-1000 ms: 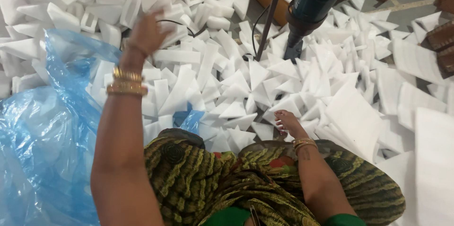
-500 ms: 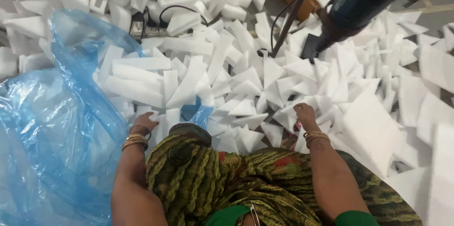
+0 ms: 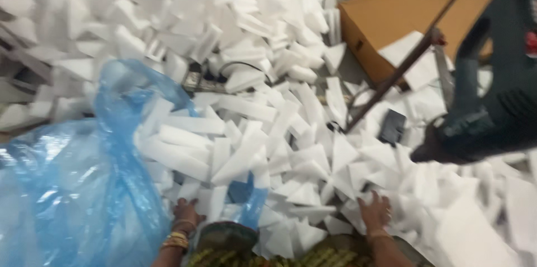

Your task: The person sits cross-legged on the floor amidst a large pile of white foam pieces. They repeatedly pick up individual foam pieces, inspect them, and place them into a large blue plastic bag. The person handles the foam pieces one at a time, occasionally adjusting the bag to make space.

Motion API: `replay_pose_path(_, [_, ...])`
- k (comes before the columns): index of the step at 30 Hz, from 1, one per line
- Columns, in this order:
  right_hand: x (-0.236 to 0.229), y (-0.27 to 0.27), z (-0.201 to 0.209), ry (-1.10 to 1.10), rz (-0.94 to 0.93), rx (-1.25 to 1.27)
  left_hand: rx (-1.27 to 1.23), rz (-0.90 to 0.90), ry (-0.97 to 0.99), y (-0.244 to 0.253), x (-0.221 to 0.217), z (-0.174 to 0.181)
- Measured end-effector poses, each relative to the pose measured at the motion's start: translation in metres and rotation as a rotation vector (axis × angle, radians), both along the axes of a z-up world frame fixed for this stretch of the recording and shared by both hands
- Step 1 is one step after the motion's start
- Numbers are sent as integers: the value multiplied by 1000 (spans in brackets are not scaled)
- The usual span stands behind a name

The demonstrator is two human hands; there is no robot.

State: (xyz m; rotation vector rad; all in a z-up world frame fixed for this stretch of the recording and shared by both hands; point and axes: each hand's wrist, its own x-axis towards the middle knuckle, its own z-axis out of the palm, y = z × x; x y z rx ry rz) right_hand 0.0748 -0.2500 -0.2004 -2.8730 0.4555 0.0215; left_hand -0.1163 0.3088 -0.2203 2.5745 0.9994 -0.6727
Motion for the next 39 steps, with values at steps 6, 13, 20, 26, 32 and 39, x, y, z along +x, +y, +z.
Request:
replay_pose_path(6, [0,-15,4,-19,147,-9,-370,19,-401,-3,-22,-11])
replay_pose_path(13, [-30,-40,22,273,362,76,-270,118,-658,-15,-38,12])
replay_pose_path(20, [-46,-39,22,240,502,-188,-290,-101,-913,-2,32,81])
replay_pose_path(26, [-39,-49,15,-88,607,-5,-312,-381,-920,-42,93,217])
replay_pose_path(32, [23,-66,79,196,1009,-77,-369,-662,-849,-131,175,273])
replay_pose_path(39, [1,-54,204,163,827,-83,-595,-533,-1147,-253,189,163])
